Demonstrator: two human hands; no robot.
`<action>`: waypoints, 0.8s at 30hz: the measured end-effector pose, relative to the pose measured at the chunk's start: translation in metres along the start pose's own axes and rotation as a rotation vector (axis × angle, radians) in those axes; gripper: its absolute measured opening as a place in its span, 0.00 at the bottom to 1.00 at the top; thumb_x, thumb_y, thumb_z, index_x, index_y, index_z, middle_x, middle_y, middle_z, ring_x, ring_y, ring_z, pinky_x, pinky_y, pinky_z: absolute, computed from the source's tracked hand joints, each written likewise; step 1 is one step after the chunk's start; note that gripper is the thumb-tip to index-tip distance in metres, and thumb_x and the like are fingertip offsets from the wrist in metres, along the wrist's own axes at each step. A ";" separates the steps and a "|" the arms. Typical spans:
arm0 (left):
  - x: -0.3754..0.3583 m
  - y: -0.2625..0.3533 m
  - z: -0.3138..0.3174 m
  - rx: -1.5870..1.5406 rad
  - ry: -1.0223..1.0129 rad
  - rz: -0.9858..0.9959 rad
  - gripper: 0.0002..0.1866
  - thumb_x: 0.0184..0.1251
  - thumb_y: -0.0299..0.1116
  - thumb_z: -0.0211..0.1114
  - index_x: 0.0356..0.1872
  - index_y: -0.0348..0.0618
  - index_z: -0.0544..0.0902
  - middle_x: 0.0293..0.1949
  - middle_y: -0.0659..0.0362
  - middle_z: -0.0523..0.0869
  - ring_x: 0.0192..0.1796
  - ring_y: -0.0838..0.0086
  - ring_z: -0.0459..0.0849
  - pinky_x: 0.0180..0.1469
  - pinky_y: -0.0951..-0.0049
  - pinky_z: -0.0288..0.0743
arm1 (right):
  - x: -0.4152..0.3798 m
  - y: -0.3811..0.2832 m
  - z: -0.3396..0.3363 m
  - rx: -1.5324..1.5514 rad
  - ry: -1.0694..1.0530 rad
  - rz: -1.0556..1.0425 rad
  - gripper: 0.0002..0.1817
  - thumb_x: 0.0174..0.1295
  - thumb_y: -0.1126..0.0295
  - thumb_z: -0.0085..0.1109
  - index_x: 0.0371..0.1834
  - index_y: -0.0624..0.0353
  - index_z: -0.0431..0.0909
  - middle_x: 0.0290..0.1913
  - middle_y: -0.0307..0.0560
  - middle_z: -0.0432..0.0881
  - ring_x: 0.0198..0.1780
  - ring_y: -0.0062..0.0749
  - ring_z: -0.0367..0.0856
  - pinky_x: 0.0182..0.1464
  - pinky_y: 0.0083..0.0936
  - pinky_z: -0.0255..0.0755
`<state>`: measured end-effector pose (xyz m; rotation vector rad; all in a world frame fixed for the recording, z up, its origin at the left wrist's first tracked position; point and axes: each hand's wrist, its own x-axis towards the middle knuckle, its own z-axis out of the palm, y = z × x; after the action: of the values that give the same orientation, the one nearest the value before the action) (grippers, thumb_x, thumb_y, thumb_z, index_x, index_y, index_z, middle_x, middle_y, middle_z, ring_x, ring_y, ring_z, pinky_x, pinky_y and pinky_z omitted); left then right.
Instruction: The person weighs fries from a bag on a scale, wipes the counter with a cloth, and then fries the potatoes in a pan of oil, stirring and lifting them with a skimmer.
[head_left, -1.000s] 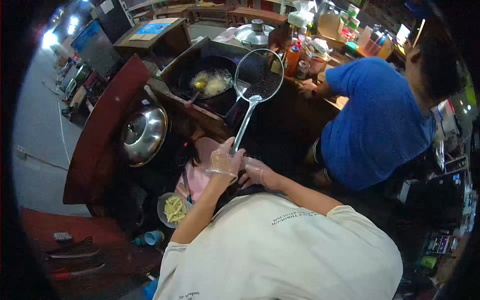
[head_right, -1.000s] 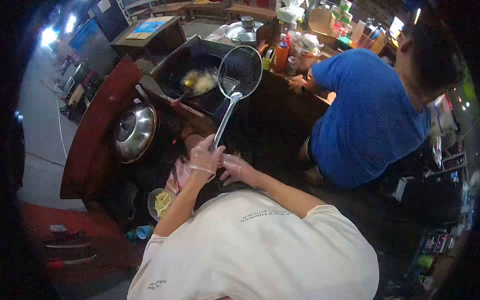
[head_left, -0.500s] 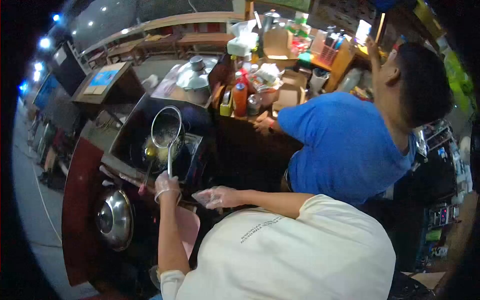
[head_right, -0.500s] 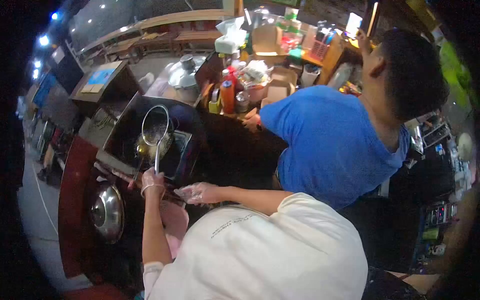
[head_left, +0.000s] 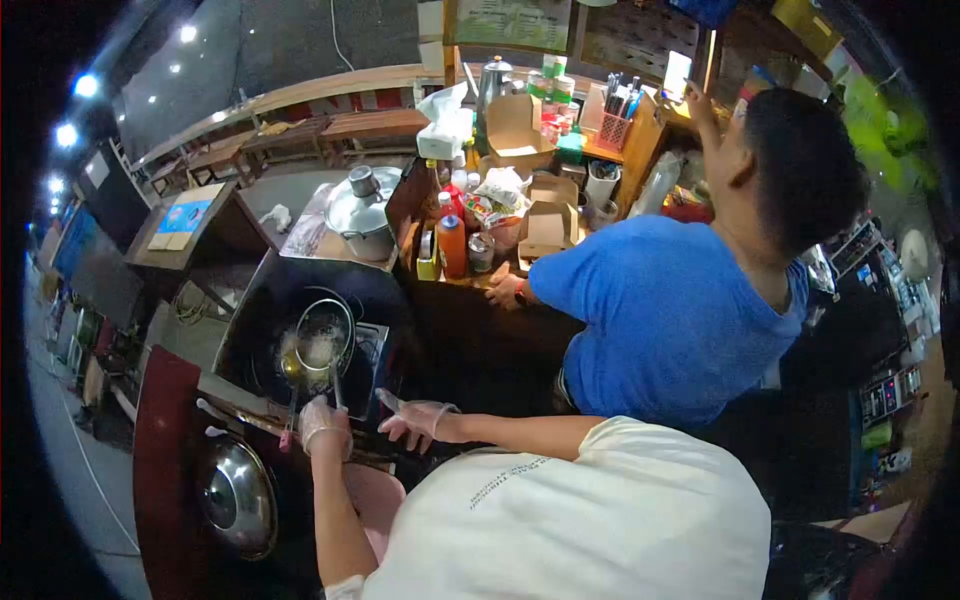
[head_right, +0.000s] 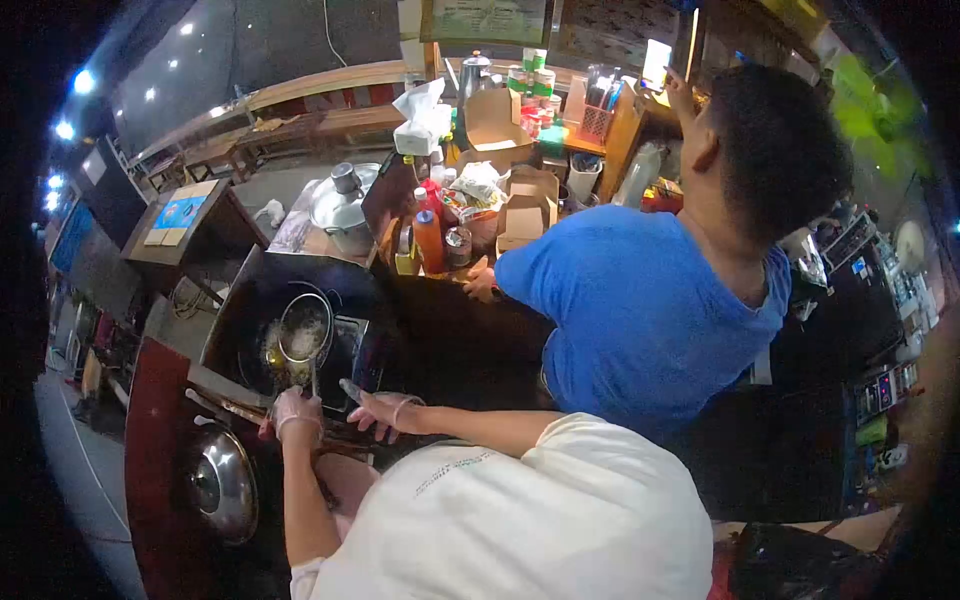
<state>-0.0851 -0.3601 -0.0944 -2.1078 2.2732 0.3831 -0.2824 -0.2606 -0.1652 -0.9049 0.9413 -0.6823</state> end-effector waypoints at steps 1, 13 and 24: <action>-0.014 0.009 -0.018 0.041 0.007 -0.007 0.18 0.62 0.39 0.67 0.48 0.39 0.84 0.47 0.43 0.86 0.53 0.48 0.84 0.55 0.53 0.77 | -0.004 -0.012 0.006 0.001 0.005 -0.007 0.48 0.67 0.25 0.27 0.66 0.56 0.75 0.58 0.55 0.80 0.40 0.39 0.82 0.39 0.35 0.83; -0.130 0.061 -0.016 -0.532 0.618 0.959 0.32 0.58 0.44 0.74 0.60 0.33 0.77 0.45 0.44 0.86 0.42 0.50 0.87 0.45 0.58 0.80 | -0.016 -0.068 0.058 0.893 0.086 -0.483 0.48 0.67 0.44 0.58 0.82 0.32 0.36 0.79 0.52 0.46 0.69 0.45 0.66 0.68 0.54 0.68; -0.139 0.032 0.029 -0.487 0.462 0.966 0.18 0.66 0.24 0.62 0.57 0.33 0.79 0.41 0.39 0.85 0.38 0.45 0.85 0.41 0.52 0.78 | -0.006 -0.040 0.067 1.097 0.280 -0.430 0.52 0.62 0.26 0.48 0.82 0.37 0.41 0.80 0.50 0.51 0.68 0.47 0.66 0.69 0.55 0.60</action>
<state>-0.1083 -0.2164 -0.0919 -1.0774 3.6929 0.5255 -0.2297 -0.2518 -0.1086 -0.0071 0.4596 -1.5160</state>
